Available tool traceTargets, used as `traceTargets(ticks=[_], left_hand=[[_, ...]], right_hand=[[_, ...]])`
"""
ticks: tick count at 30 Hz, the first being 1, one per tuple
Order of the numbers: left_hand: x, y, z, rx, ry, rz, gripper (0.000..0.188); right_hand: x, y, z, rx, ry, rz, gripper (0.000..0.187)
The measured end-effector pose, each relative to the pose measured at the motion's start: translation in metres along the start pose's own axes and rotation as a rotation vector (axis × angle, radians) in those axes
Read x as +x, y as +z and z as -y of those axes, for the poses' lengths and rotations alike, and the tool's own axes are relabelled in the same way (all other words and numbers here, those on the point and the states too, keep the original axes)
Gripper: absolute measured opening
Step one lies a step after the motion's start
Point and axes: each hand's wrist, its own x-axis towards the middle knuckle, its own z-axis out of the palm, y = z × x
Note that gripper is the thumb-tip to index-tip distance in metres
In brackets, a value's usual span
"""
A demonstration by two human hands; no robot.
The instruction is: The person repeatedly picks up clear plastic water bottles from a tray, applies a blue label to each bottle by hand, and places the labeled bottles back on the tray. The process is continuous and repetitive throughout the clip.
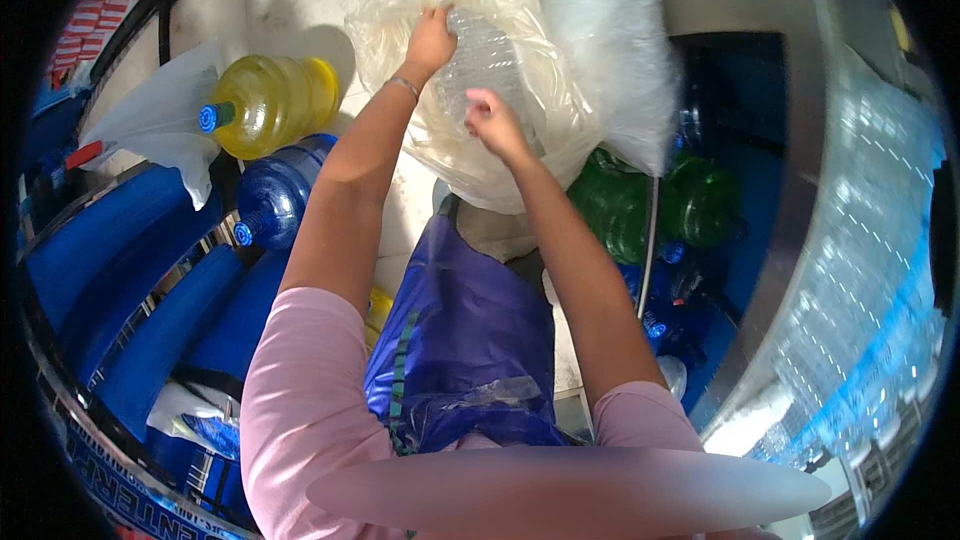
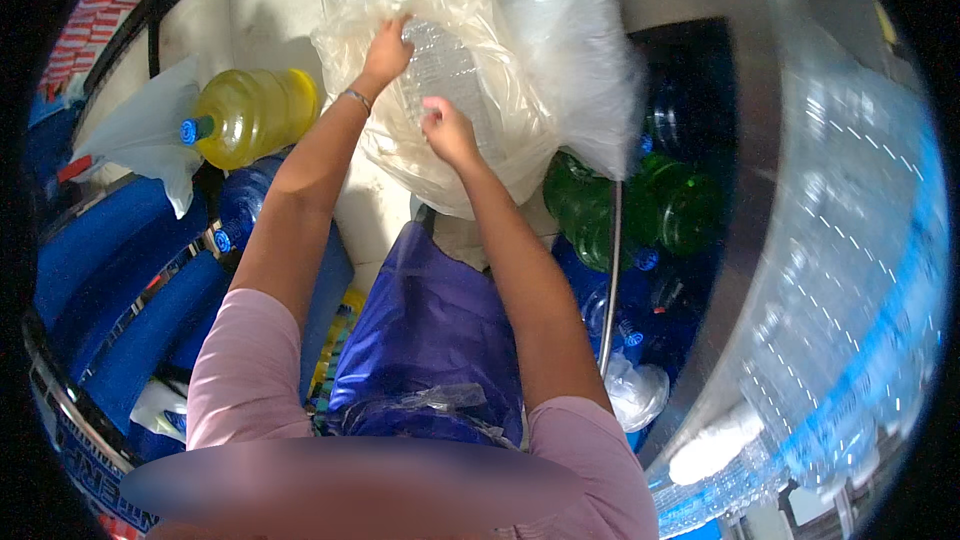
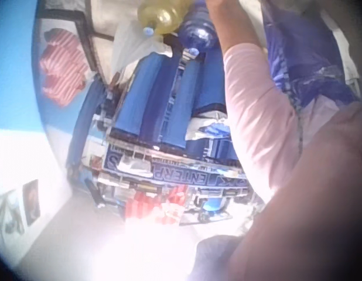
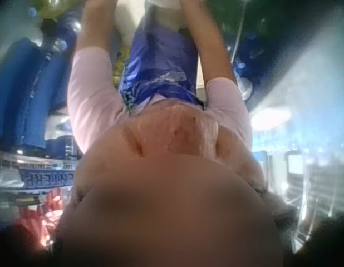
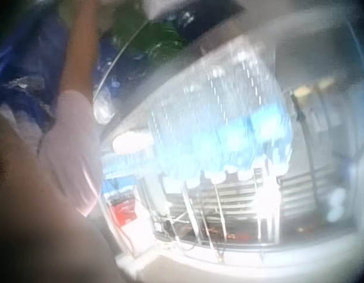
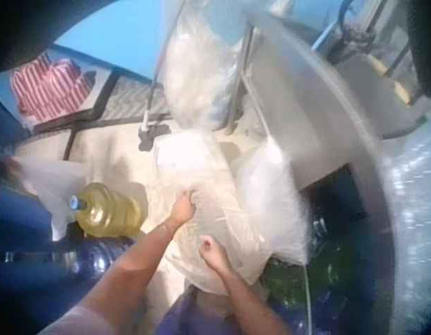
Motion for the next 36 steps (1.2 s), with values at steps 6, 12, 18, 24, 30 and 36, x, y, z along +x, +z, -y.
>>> traceTargets(ticks=[6, 12, 18, 24, 30, 36], left_hand=[[0.054, -0.054, -0.005, 0.323, 0.299, -0.414, 0.043], [0.115, -0.118, -0.030, 0.417, 0.587, -0.548, 0.025], [0.149, -0.133, -0.008, 0.903, 0.434, -0.227, 0.031], [0.172, -0.103, -0.004, 0.850, 0.238, -0.147, 0.042], [0.174, -0.092, -0.015, 0.884, 0.272, -0.323, 0.038], [0.172, -0.077, 0.000, 0.877, 0.464, -0.218, 0.025]], right_hand=[[0.131, 0.013, 0.043, -0.419, -0.385, -0.003, 0.059], [0.212, 0.006, 0.111, -0.752, -0.559, -0.608, 0.054], [0.310, -0.027, 0.102, -1.363, -1.001, -0.535, 0.046], [0.363, -0.029, 0.038, -1.265, -1.106, -0.658, 0.047], [0.288, -0.063, 0.126, -1.524, -0.491, 0.271, 0.052], [0.221, -0.060, 0.117, -1.468, -0.603, 0.764, 0.052]])
